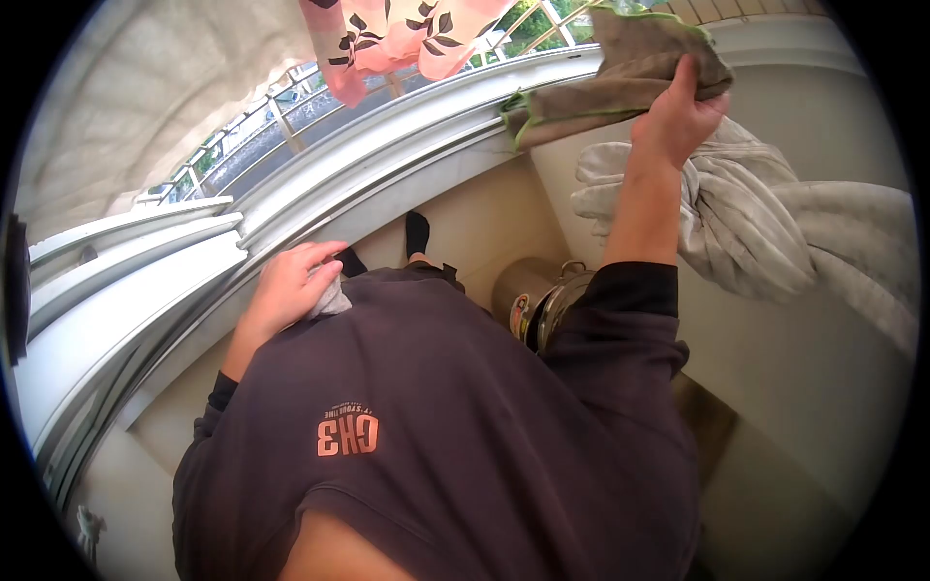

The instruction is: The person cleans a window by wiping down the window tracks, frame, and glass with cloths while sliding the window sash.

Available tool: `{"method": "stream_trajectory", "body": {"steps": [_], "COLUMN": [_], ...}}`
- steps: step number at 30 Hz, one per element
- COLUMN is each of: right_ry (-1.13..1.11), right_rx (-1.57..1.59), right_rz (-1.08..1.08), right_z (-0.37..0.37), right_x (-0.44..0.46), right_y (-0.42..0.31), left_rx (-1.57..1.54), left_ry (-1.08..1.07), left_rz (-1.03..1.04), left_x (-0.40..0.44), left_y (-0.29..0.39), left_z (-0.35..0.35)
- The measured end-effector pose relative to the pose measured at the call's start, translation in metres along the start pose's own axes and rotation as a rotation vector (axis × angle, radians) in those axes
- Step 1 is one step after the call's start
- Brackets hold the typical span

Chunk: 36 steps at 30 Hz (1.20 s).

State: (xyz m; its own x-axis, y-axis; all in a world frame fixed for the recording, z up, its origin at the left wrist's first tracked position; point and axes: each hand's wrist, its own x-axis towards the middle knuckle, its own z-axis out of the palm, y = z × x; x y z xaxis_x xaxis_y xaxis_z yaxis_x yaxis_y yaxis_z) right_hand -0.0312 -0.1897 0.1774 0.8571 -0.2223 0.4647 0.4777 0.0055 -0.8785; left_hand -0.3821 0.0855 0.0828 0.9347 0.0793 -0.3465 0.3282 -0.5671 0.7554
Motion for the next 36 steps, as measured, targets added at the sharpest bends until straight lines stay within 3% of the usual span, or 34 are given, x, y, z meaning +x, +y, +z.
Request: {"method": "stream_trajectory", "body": {"steps": [2,5,7,9,11,15,19,25,26,32,36], "right_ry": [0.016,-0.288,-0.632,-0.869,-0.895,-0.998,-1.163,-1.092,-1.079,-1.034,-1.053], "right_rx": [-0.244,-0.909,-1.264,-1.484,-1.417,-1.689,-1.632,-1.14,-0.957,-0.811,-0.972], "right_rz": [-0.34,-0.403,-0.541,-0.365,-0.356,-0.279,-0.42,-0.702,-0.619,-0.651,-0.738], "right_z": [-0.007,-0.01,-0.013,-0.009,-0.014,0.004,0.012,0.035,0.044,0.043,0.028], "right_x": [0.013,0.0,-0.013,-0.046,-0.055,-0.055,-0.064,-0.143,-0.166,-0.173,-0.137], "right_y": [0.005,0.016,0.051,0.063,0.075,0.049,0.054,0.039,0.035,0.039,0.036], "left_rx": [-0.005,-0.01,-0.019,-0.037,-0.021,-0.039,-0.078,-0.066,-0.06,-0.057,0.015], "left_ry": [-0.005,0.005,0.003,-0.002,0.01,0.001,0.04,0.042,0.022,-0.037,-0.074], "left_rz": [0.003,0.009,0.007,-0.007,0.0,-0.024,-0.052,-0.061,-0.07,-0.064,-0.029], "left_x": [0.0,-0.001,-0.002,-0.003,-0.005,-0.011,-0.019,-0.027,-0.028,-0.021,-0.015], "left_y": [0.001,0.0,0.001,0.003,0.001,0.004,-0.006,-0.01,-0.01,-0.009,0.011], "left_z": [0.0,0.002,0.003,0.002,0.003,-0.002,0.002,0.002,0.001,0.01,0.006]}}
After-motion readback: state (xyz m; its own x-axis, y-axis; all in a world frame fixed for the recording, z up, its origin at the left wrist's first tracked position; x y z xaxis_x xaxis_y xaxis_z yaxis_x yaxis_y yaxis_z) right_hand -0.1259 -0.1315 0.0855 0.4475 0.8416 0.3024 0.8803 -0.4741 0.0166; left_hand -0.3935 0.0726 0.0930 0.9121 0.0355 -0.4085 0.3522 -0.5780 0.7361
